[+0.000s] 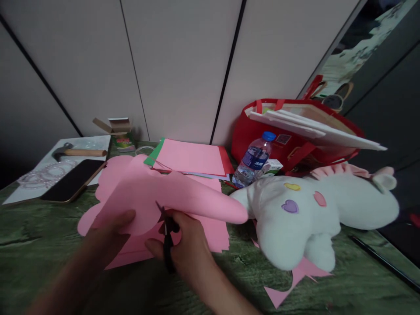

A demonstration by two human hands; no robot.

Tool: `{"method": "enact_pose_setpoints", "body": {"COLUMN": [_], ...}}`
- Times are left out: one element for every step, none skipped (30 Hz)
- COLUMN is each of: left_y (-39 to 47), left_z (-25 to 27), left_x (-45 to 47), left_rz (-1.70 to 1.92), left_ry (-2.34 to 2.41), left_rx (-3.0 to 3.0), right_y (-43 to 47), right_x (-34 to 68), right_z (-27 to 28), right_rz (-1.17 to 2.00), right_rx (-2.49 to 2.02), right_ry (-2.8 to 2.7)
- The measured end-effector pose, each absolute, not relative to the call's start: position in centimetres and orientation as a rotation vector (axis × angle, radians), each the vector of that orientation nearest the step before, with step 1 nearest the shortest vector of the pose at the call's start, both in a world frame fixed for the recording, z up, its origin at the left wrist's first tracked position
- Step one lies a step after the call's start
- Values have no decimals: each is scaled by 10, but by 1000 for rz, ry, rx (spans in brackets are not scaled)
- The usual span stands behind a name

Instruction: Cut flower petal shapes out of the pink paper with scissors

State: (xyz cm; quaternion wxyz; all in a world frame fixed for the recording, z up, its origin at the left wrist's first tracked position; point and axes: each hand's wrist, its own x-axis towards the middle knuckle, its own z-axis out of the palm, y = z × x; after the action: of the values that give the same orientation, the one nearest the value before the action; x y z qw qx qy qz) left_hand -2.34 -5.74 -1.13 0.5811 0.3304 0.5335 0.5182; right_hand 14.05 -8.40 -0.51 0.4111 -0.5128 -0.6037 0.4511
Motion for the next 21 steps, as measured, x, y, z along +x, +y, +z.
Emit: {"method": "enact_pose_setpoints", "body": {"left_y": [-56,-55,-54,-53,-53,-52,-52,-51,-49,-48,-46,-45,-44,-43,-42,-42,-42,-42,-43,-44,-44], "left_z": [-11,-11,-12,-12,-13,-14,-16,-17,-19,-20,-22,-23,-25,-26,-27,-28,-29,-28,-28,-26,-25], "left_x": [-24,-24,-25,-25,-26,-27,-28,-29,-30,-30,-31,-31,-31,-30,-30,-30,-30,-30,-30,-30,-31], "left_rz": [1202,1190,1183,1184,1180,1173,1162,1150,1130,1103,1067,1028,996,974,965,965,971,986,1005,1019,1033], "left_ry": [1155,1061,995,964,938,930,940,955,967,978,1000,1032,1075,1123,1171,1216,1244,1261,1289,1326,1381], "left_rx": [751,734,722,716,717,730,758,796,842,893,947,1005,1061,1108,1144,1170,1185,1190,1191,1191,1186], "right_y": [-89,-93,-97,-101,-104,-106,-107,-107,-106,-104,-102,-99,-96,-93,-89,-86,-82,-79,-76,-73,-71], "right_x": [137,135,133,131,131,130,130,130,131,131,131,131,131,130,130,129,129,129,128,128,128], "right_z": [-4,-3,-2,-1,-1,-1,-2,-4,-8,-12,-18,-24,-30,-36,-41,-45,-48,-50,-51,-51,-50], "right_rz": [1042,959,896,875,902,981,1100,1236,1359,1438,1496,1537,1553,1563,1575,1577,1582,1588,1595,1603,1609], "right_rx": [-1340,-1376,-1407,-1426,-1428,-1408,-1365,-1302,-1234,-1188,-1166,-1158,-1150,-1152,-1151,-1146,-1137,-1123,-1107,-1094,-1083], "right_ry": [-1527,-1534,-1529,-1515,-1491,-1462,-1432,-1392,-1353,-1314,-1249,-1180,-1129,-1086,-1059,-1044,-1030,-1019,-1015,-1017,-1028]}}
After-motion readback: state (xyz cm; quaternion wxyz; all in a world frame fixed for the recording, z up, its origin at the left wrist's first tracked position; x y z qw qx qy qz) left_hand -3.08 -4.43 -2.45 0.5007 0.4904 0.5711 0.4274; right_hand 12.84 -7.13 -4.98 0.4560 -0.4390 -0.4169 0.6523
